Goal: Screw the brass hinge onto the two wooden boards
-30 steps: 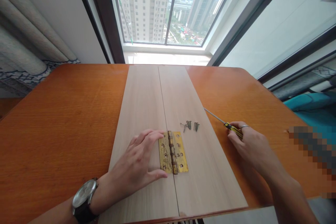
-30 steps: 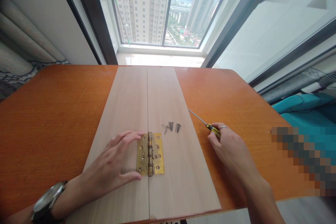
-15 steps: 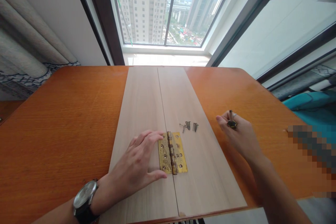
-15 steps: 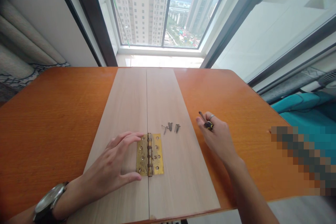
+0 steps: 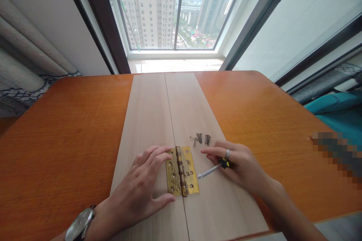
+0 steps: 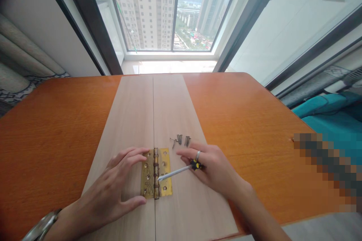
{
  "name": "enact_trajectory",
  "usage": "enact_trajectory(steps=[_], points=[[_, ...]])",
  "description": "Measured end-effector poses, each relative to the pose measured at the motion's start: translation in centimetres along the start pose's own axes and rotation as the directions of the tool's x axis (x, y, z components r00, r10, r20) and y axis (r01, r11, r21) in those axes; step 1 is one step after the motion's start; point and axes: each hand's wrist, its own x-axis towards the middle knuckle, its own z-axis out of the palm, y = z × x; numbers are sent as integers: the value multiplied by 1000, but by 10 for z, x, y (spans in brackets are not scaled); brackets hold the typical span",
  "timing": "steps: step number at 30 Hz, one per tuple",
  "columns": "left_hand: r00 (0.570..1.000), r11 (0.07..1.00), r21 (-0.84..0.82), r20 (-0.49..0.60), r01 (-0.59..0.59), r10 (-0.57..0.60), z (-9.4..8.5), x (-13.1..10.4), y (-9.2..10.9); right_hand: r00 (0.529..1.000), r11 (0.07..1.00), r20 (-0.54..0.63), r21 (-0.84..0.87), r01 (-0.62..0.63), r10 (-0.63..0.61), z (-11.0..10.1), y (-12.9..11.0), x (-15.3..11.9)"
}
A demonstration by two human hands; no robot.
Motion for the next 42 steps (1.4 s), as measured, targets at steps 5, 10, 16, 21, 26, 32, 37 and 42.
enact_trajectory(steps=[5, 10, 16, 21, 26, 32, 37, 42], points=[[1000, 1000, 21, -1, 2, -2, 2, -3, -1, 976, 971, 164, -171, 168, -140, 12, -8, -2], [1000, 999, 38, -16, -22, 22, 1, -4, 0, 968, 969, 187, -150, 198, -169, 16, -8, -4], [999, 996, 84, -3, -35, 36, -3, -3, 1, 960, 965, 187, -123, 233, -208, 16, -9, -5], [999, 996, 81, -8, -44, 45, 0, -5, -1, 966, 965, 151, -124, 230, -211, 17, -10, -5], [999, 996, 86, 14, -35, 34, -2, -5, 0, 967, 964, 131, -124, 236, -220, 19, -9, -6], [999, 995, 93, 21, -34, 32, -5, -2, 2, 965, 965, 137, -105, 239, -224, 19, -7, -7], [999, 996, 85, 24, -32, 30, -4, -3, 2, 967, 967, 132, -107, 232, -218, 18, -7, -6], [999, 996, 83, 30, -23, 21, -2, -5, 1, 966, 966, 135, -108, 234, -219, 18, -7, -7]])
